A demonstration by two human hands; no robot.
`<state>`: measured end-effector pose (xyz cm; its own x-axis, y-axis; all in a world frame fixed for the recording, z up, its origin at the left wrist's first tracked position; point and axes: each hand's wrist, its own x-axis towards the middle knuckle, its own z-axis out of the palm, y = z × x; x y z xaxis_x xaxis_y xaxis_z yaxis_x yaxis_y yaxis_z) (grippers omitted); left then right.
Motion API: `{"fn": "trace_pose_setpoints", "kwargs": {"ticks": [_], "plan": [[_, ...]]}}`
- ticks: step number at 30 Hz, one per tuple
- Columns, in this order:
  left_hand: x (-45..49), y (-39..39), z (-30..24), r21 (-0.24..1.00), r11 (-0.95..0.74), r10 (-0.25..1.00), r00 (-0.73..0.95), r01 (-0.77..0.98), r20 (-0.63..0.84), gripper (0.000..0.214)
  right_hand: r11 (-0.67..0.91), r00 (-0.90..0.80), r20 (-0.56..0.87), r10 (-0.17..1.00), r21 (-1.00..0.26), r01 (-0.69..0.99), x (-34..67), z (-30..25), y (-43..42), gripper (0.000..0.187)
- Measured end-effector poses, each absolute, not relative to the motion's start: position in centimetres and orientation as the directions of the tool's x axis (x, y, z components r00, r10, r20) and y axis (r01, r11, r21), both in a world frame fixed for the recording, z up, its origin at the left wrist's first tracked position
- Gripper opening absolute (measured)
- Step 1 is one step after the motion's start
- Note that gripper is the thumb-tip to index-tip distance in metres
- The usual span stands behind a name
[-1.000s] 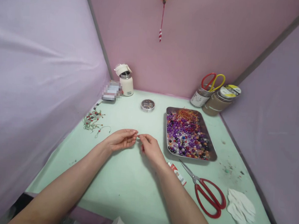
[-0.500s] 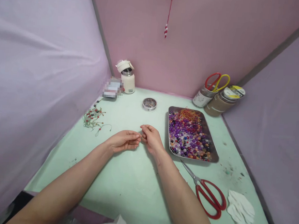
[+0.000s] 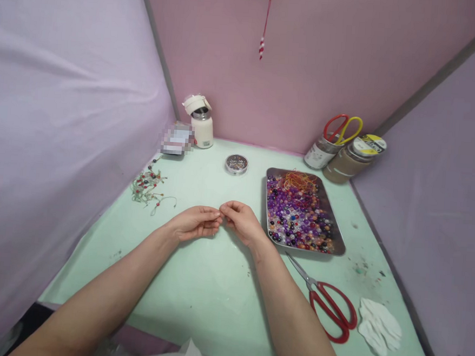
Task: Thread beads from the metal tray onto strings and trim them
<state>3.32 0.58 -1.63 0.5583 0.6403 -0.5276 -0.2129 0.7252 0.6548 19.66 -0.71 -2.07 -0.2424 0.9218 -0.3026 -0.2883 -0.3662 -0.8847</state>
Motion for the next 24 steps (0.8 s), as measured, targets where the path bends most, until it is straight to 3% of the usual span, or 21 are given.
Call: {"fn": "trace_pose_setpoints", "kwargs": {"ticks": [7, 11, 15, 19, 24], "plan": [[3.5, 0.4, -1.7, 0.715, 0.671, 0.700, 0.487, -0.197, -0.522, 0.012, -0.267, -0.122, -0.246, 0.961, -0.941, -0.208, 19.5, -2.3, -0.6, 0.034], [3.6, 0.2, -1.3, 0.803, 0.574, 0.785, 0.387, -0.160, -0.485, 0.017, -0.219, -0.086, -0.227, 0.970, -0.971, 0.092, 20.1, -0.8, -2.8, 0.034], [3.6, 0.1, -0.7, 0.835, 0.536, 0.815, 0.338, -0.128, -0.471, 0.021, -0.130, -0.023, -0.149, 0.989, -0.921, 0.367, 22.8, 1.4, -8.0, 0.028], [3.5, 0.1, -0.1, 0.840, 0.533, 0.814, 0.331, -0.099, -0.477, 0.024, -0.221, 0.115, -0.192, 0.975, -0.749, 0.624, 28.6, 2.6, -13.7, 0.023], [3.6, 0.4, 0.2, 0.846, 0.530, 0.815, 0.312, -0.061, -0.488, 0.027, -0.428, 0.377, -0.204, 0.904, -0.388, 0.816, 35.0, 2.3, -18.0, 0.021]]}}
